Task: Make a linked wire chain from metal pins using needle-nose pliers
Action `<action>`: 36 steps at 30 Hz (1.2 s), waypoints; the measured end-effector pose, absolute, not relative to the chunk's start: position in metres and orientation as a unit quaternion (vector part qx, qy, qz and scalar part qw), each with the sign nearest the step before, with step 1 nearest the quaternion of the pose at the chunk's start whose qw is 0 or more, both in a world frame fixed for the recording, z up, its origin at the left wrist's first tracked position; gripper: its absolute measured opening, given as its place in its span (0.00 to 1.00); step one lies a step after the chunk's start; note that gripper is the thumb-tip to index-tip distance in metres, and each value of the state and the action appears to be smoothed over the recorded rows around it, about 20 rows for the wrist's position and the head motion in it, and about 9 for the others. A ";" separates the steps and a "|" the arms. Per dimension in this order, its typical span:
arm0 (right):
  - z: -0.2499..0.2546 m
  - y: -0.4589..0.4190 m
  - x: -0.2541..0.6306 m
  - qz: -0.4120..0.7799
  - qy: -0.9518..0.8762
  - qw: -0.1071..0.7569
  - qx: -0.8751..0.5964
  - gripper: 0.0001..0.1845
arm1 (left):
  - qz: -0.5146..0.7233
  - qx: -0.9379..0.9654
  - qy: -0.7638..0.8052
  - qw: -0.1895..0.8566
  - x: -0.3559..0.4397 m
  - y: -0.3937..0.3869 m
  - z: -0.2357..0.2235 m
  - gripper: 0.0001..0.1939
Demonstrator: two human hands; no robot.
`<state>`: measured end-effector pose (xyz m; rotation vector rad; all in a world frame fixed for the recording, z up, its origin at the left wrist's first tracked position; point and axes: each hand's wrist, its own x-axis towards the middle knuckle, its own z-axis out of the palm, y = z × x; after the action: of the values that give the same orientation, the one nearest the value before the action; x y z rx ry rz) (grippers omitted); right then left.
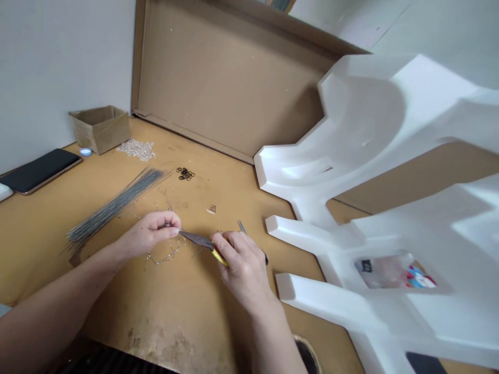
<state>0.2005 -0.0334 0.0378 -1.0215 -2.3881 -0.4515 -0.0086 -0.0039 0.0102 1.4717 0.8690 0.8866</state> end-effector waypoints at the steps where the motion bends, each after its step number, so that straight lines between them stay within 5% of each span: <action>1: 0.036 -0.034 0.200 -0.169 -0.875 0.255 -0.375 0.07 | 0.382 0.621 0.370 0.576 -0.008 -0.004 0.010 0.05; 12: 0.023 -0.038 0.197 -0.018 -0.853 0.339 -0.397 0.07 | 0.398 0.596 0.336 0.611 -0.007 -0.003 0.008 0.06; 36: 0.042 -0.036 0.202 0.014 -0.888 0.266 -0.375 0.08 | 0.368 0.632 0.356 0.581 -0.011 -0.006 0.011 0.04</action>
<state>0.2025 -0.0362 0.0420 -1.0142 -2.3981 0.0378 -0.0112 -0.0060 0.0113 1.4775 0.8314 0.8595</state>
